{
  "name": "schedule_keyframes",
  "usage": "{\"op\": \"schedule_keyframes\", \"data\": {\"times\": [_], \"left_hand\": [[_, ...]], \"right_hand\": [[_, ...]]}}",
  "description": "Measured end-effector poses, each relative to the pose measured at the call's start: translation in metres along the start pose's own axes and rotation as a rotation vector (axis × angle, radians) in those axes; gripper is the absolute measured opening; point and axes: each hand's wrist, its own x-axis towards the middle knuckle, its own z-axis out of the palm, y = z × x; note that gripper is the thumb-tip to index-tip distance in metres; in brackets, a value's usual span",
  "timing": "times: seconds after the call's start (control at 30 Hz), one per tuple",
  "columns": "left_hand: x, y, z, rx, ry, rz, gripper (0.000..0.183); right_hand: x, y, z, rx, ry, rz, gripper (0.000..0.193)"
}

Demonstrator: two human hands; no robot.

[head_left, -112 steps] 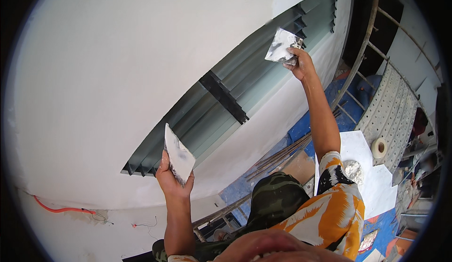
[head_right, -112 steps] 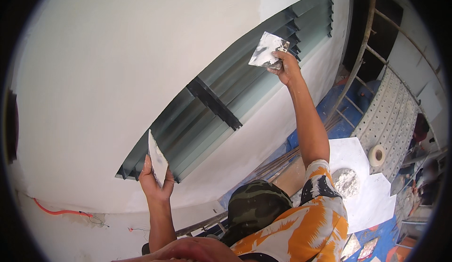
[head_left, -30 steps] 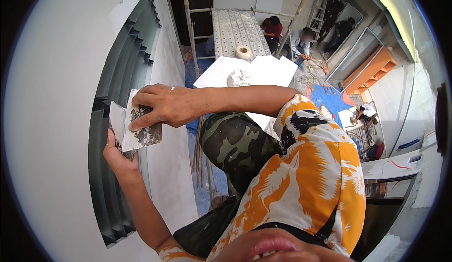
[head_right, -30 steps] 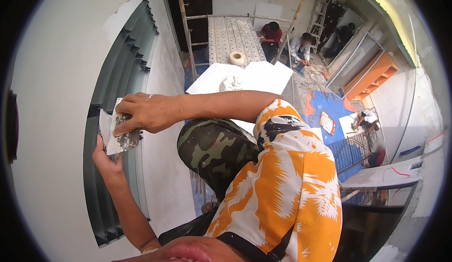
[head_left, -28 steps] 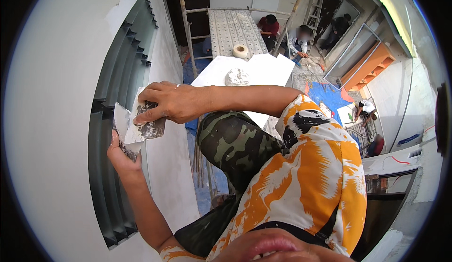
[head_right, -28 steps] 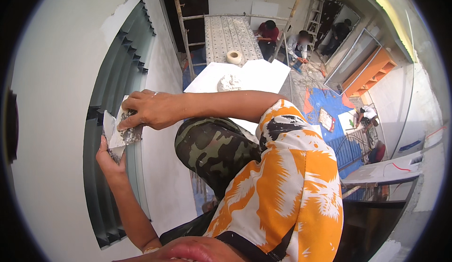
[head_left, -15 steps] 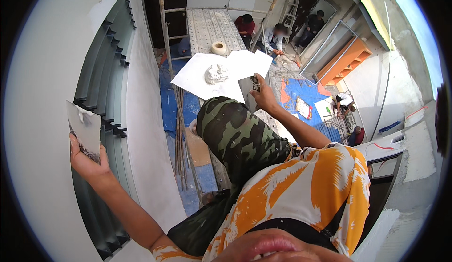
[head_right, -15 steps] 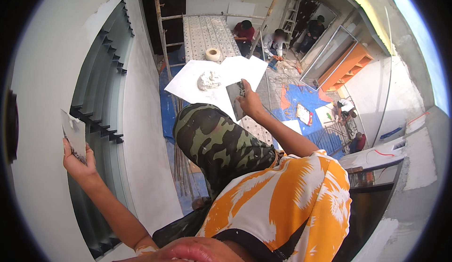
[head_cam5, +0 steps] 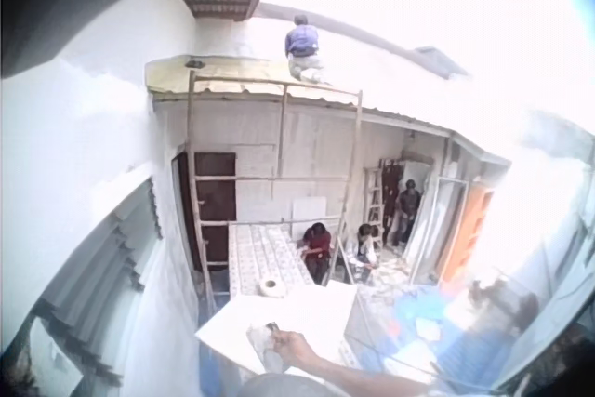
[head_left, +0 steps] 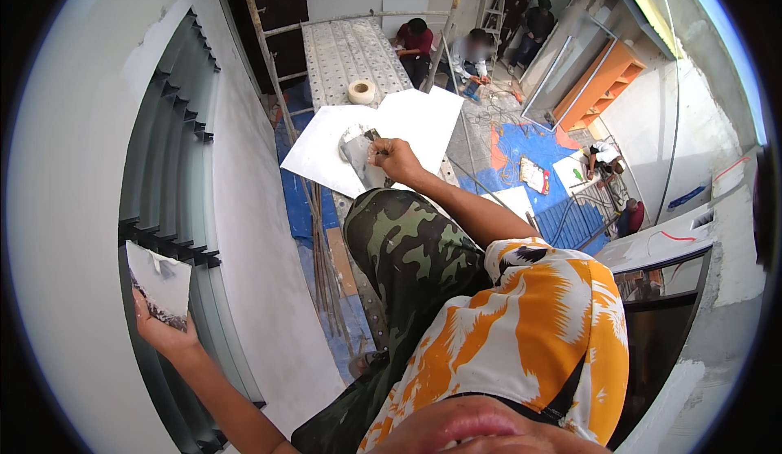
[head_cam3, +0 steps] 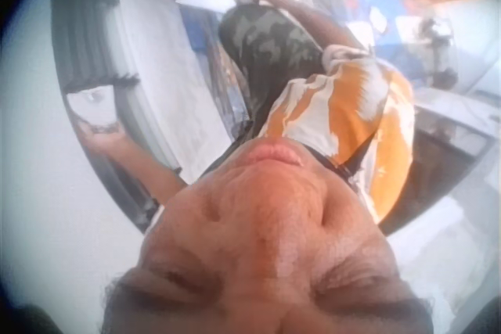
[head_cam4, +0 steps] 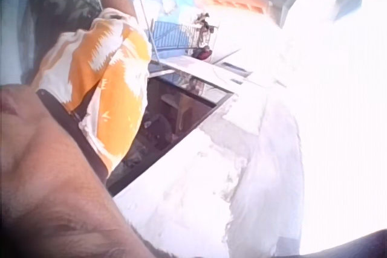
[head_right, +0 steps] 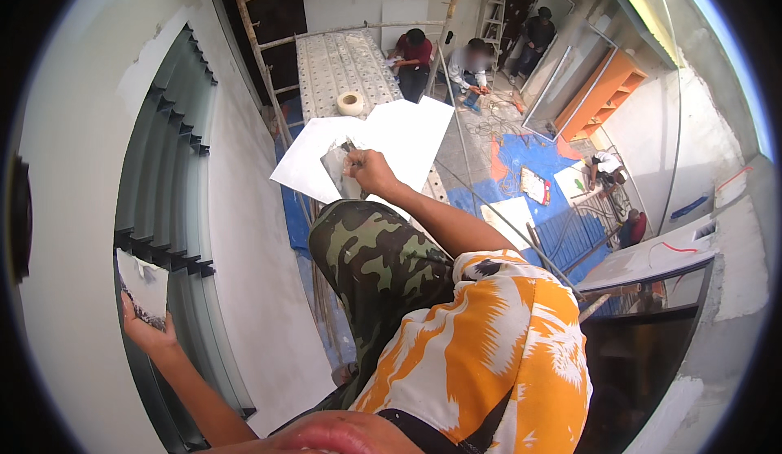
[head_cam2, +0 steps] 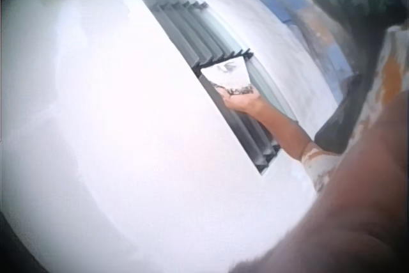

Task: The person applies white plaster to a ceiling using a trowel and a hawk. They repeatedly scoop plaster from the hawk and spread it onto the ceiling surface, smoothing the material with the trowel.

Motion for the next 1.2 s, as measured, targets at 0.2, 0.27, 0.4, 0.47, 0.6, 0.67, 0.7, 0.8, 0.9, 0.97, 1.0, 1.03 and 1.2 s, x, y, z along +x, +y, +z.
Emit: {"op": "schedule_keyframes", "data": {"times": [0.2,0.27,0.4,0.47,0.6,0.67,0.7,0.8,0.9,0.97,1.0,1.03,1.2], "left_hand": [[0.007,-0.058,0.039,0.003,-0.183,-0.103,0.049],[0.005,-0.081,0.07,0.06,-0.288,-0.139,0.048],[-0.003,-0.13,0.154,0.208,-0.372,-0.132,0.041],[-0.006,-0.16,0.2,0.224,-0.38,-0.132,0.039],[-0.009,-0.223,0.275,0.409,-0.342,-0.092,0.029],[-0.017,-0.244,0.304,0.373,-0.506,-0.063,0.025],[-0.022,-0.251,0.314,0.38,-0.55,-0.049,0.025],[-0.032,-0.265,0.337,0.347,-0.668,-0.046,0.024],[-0.035,-0.273,0.348,0.362,-0.714,-0.002,0.023],[-0.034,-0.283,0.352,0.349,-0.661,0.02,0.02],[-0.032,-0.287,0.353,0.361,-0.616,0.051,0.02],[-0.028,-0.293,0.356,0.35,-0.581,0.086,0.021],[-0.003,-0.296,0.358,0.113,-0.343,0.062,0.019]], "right_hand": [[0.031,0.057,-0.034,0.149,-0.108,0.093,0.007],[0.045,0.082,-0.047,0.226,-0.078,0.146,0.006],[0.079,0.109,-0.077,0.231,-0.074,0.158,0.021],[0.089,0.104,-0.091,0.193,-0.009,0.057,0.035],[0.106,0.065,-0.116,0.625,-0.025,0.047,0.071],[0.117,0.044,-0.122,0.261,0.119,-0.254,0.057],[0.125,0.035,-0.124,0.21,0.081,-0.383,0.052],[0.143,0.013,-0.125,0.031,-0.002,-0.735,0.042],[0.148,0.0,-0.114,-0.215,-0.107,-0.846,0.045],[0.146,-0.001,-0.11,-0.201,-0.128,-0.83,0.043],[0.144,0.001,-0.111,-0.203,-0.14,-0.8,0.042],[0.141,0.003,-0.112,-0.18,-0.161,-0.789,0.043],[0.127,0.025,-0.127,-0.137,-0.189,-0.753,0.045]]}}
